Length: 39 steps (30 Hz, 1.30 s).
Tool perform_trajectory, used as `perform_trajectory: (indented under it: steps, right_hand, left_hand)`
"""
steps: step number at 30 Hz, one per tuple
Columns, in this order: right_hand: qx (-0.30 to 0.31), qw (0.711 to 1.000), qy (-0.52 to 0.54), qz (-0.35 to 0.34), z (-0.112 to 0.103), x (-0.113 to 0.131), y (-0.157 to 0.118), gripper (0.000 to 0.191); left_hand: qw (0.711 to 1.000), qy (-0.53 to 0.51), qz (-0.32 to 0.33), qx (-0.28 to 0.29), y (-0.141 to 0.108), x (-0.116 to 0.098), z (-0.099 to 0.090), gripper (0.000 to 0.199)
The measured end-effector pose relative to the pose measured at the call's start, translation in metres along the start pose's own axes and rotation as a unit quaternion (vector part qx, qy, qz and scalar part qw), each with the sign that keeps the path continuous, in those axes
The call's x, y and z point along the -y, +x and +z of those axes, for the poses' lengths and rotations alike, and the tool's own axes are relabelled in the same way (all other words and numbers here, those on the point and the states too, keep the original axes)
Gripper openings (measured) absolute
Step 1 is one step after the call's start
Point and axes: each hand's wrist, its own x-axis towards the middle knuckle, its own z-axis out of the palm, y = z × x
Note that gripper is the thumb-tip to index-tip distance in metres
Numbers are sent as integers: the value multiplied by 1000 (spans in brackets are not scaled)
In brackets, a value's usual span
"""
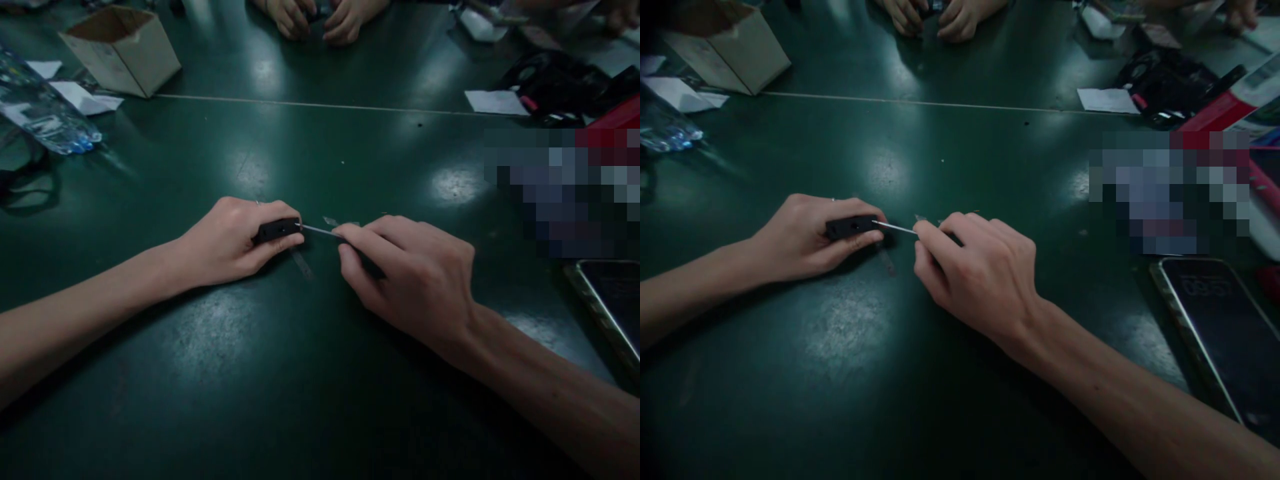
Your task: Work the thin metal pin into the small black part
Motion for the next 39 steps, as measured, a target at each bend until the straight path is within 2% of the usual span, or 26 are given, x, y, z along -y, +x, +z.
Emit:
perform_trajectory:
  steps: [10,18,24,39]
  right_hand:
    - [9,1000,-17,3,5,2,1,29]
    - [5,1000,19,-5,8,0,-3,31]
    - [8,1000,2,-2,5,3,-3,27]
    - [0,1000,-31,-1,3,6,0,26]
  left_hand:
    - [998,51,-38,-13,-2,-4,2,38]
    - [998,52,-38,-10,-1,-4,2,41]
    - [998,51,-36,3,0,-3,1,41]
    - [998,52,31,0,-2,3,6,35]
